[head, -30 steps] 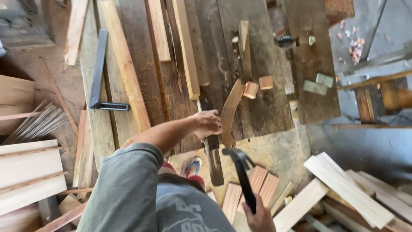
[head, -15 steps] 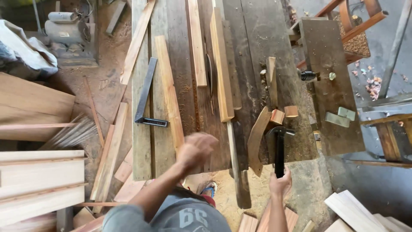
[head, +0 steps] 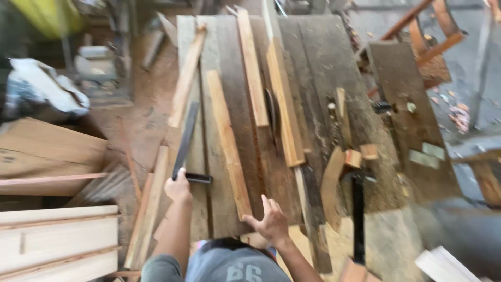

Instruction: Measure and mark pieces of wood using a framing square and hammer in a carpentry workshop.

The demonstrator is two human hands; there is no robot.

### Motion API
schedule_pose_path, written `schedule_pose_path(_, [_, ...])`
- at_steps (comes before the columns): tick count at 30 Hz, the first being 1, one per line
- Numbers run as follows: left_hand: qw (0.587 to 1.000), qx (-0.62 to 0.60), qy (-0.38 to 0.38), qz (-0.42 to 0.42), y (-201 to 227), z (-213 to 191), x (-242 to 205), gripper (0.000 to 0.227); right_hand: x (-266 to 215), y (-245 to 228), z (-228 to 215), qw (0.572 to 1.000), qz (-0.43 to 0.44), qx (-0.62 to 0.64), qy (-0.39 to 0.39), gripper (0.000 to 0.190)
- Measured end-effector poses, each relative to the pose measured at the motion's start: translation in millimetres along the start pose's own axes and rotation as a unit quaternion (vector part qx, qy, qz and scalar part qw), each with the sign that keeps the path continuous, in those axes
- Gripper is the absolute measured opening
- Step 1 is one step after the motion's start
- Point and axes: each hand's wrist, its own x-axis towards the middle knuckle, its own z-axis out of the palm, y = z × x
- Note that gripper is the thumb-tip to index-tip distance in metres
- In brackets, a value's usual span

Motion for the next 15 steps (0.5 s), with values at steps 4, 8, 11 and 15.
schedule_pose_path(4, [0.934,-0.356,-0.012,-0.024,39.1,-19.8,-2.0,0.028,31.2,-41.4,24.6,0.995,-0.061,-0.073,-0.036,0.113])
schedule_pose_path(8, [0.779,-0.585,-0.193,-0.119,62.9,-34.3,7.1,0.021,31.9,-31.0,41.6,0.992,0.015,-0.095,-0.078,0.085])
schedule_pose_path(11, [0.709,-0.605,-0.363,-0.009,132.8,-68.0,-39.3,0.029,15.2,-19.2,36.5,0.995,-0.053,-0.08,0.012,0.076])
schedule_pose_path(15, [0.791,-0.493,-0.361,0.025,231.2,-103.7,-93.8,0.038,-11.4,-17.5,18.1,0.995,-0.003,-0.074,-0.066,0.084])
